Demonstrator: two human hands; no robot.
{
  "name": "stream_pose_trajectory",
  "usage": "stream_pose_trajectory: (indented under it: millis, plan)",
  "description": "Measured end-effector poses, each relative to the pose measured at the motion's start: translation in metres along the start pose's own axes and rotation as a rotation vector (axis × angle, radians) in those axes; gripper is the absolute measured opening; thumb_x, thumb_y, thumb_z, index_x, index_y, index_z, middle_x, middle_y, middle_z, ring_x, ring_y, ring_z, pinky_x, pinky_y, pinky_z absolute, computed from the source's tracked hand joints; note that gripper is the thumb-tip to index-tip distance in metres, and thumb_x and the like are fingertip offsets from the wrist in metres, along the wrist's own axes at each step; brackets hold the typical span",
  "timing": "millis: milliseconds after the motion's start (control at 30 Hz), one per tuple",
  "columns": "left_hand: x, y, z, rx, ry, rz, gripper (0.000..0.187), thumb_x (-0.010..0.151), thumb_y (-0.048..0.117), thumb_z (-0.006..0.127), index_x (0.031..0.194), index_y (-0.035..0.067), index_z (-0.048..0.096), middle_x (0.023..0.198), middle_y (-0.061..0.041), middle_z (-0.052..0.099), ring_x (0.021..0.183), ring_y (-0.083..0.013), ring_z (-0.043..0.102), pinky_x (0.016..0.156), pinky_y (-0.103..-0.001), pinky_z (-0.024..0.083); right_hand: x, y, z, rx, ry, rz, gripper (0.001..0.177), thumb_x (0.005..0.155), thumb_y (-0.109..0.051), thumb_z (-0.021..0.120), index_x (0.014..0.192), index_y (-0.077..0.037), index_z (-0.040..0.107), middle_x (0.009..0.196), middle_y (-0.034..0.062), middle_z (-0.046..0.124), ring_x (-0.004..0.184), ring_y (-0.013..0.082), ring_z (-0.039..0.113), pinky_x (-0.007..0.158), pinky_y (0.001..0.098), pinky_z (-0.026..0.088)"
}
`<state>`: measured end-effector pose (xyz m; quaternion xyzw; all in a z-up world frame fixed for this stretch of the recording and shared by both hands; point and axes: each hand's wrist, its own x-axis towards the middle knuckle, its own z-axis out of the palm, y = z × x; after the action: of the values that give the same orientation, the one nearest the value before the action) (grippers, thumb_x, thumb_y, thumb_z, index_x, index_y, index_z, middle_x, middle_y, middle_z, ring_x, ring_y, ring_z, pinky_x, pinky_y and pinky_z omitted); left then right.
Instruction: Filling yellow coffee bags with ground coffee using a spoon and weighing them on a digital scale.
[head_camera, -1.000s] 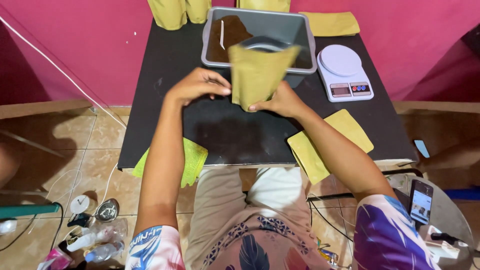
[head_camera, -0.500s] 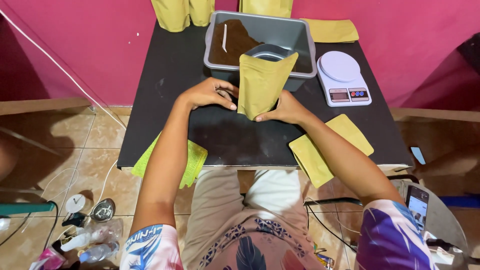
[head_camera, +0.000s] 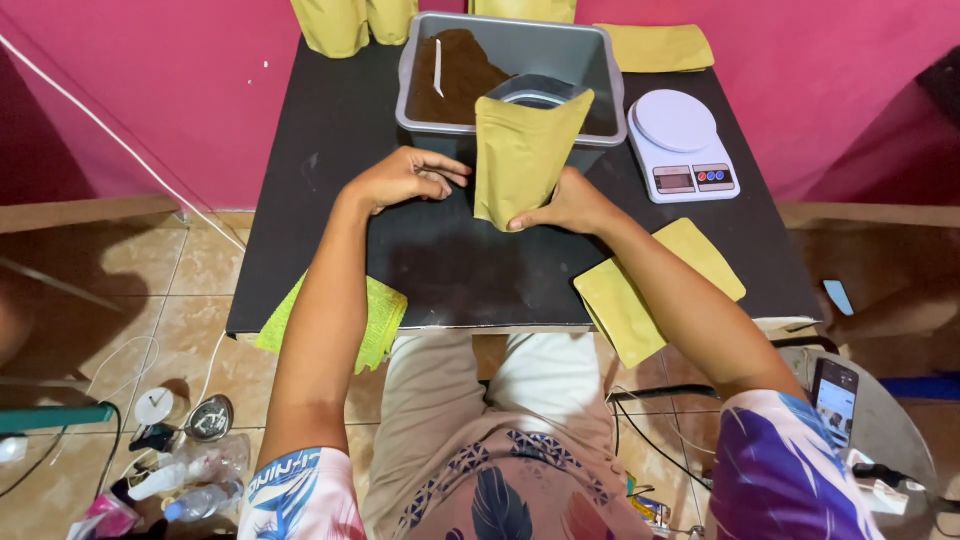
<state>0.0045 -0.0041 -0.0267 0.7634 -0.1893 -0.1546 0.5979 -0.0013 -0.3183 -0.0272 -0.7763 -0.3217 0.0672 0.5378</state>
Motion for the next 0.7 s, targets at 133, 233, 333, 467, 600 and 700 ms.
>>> stream_pose_trajectory:
  millis: [133, 233, 333, 467, 600, 700]
  plan:
    - [0.002, -0.002, 0.001, -0.003, -0.004, 0.001, 0.053, 0.075, -0.003, 0.070, 0.128, 0.005, 0.070, 0.118, -0.013, 0.075, 0.092, -0.0108, 0.071, 0.068, -0.018, 0.051, -0.001, -0.002, -0.004, -0.076, 0.020, -0.028, 0.065, 0.061, -0.011, 0.101, 0.117, 0.001, 0.071, 0.110, 0.0196, 0.075, 0.103, 0.0294, 0.071, 0.089, 0.0436, 0.056]
    - [-0.001, -0.001, 0.002, -0.006, 0.011, -0.009, 0.051, 0.077, -0.002, 0.070, 0.128, 0.005, 0.070, 0.118, -0.012, 0.075, 0.091, -0.0097, 0.070, 0.067, -0.018, 0.050, -0.001, -0.025, -0.009, -0.029, 0.102, -0.108, 0.057, 0.066, -0.012, 0.099, 0.116, -0.002, 0.072, 0.111, 0.0150, 0.075, 0.103, 0.0214, 0.068, 0.093, 0.0384, 0.055]
    - [0.000, -0.001, 0.000, -0.006, 0.016, -0.007, 0.051, 0.077, -0.001, 0.070, 0.128, 0.005, 0.070, 0.117, -0.013, 0.075, 0.091, -0.0099, 0.070, 0.066, -0.018, 0.050, 0.004, -0.026, -0.018, 0.170, 0.229, -0.157, 0.064, 0.067, -0.003, 0.100, 0.122, -0.003, 0.066, 0.112, 0.0104, 0.073, 0.103, 0.0214, 0.070, 0.094, 0.0350, 0.058]
    - [-0.001, -0.003, 0.002, -0.019, 0.020, -0.013, 0.051, 0.076, -0.002, 0.070, 0.127, 0.006, 0.071, 0.116, -0.012, 0.076, 0.089, -0.0093, 0.070, 0.066, -0.018, 0.050, -0.001, -0.011, -0.004, 0.073, 0.113, -0.156, 0.068, 0.063, -0.011, 0.102, 0.121, -0.005, 0.067, 0.116, 0.0127, 0.072, 0.107, 0.0244, 0.067, 0.095, 0.0401, 0.056]
    - [-0.003, 0.004, 0.005, -0.005, 0.015, -0.006, 0.052, 0.075, 0.000, 0.074, 0.127, 0.005, 0.071, 0.117, -0.012, 0.075, 0.091, -0.0117, 0.070, 0.067, -0.020, 0.051, -0.005, -0.014, 0.005, -0.139, -0.025, -0.005, 0.071, 0.060, -0.023, 0.103, 0.119, -0.004, 0.070, 0.114, 0.0161, 0.075, 0.108, 0.0306, 0.071, 0.093, 0.0444, 0.056]
    - [-0.003, 0.006, 0.003, 0.005, 0.019, -0.007, 0.052, 0.075, 0.000, 0.075, 0.127, 0.006, 0.071, 0.117, -0.011, 0.074, 0.091, -0.0119, 0.070, 0.068, -0.020, 0.051, -0.003, -0.017, 0.004, -0.121, 0.006, -0.023, 0.069, 0.059, -0.021, 0.103, 0.118, -0.004, 0.072, 0.112, 0.0150, 0.076, 0.106, 0.0280, 0.072, 0.091, 0.0418, 0.056]
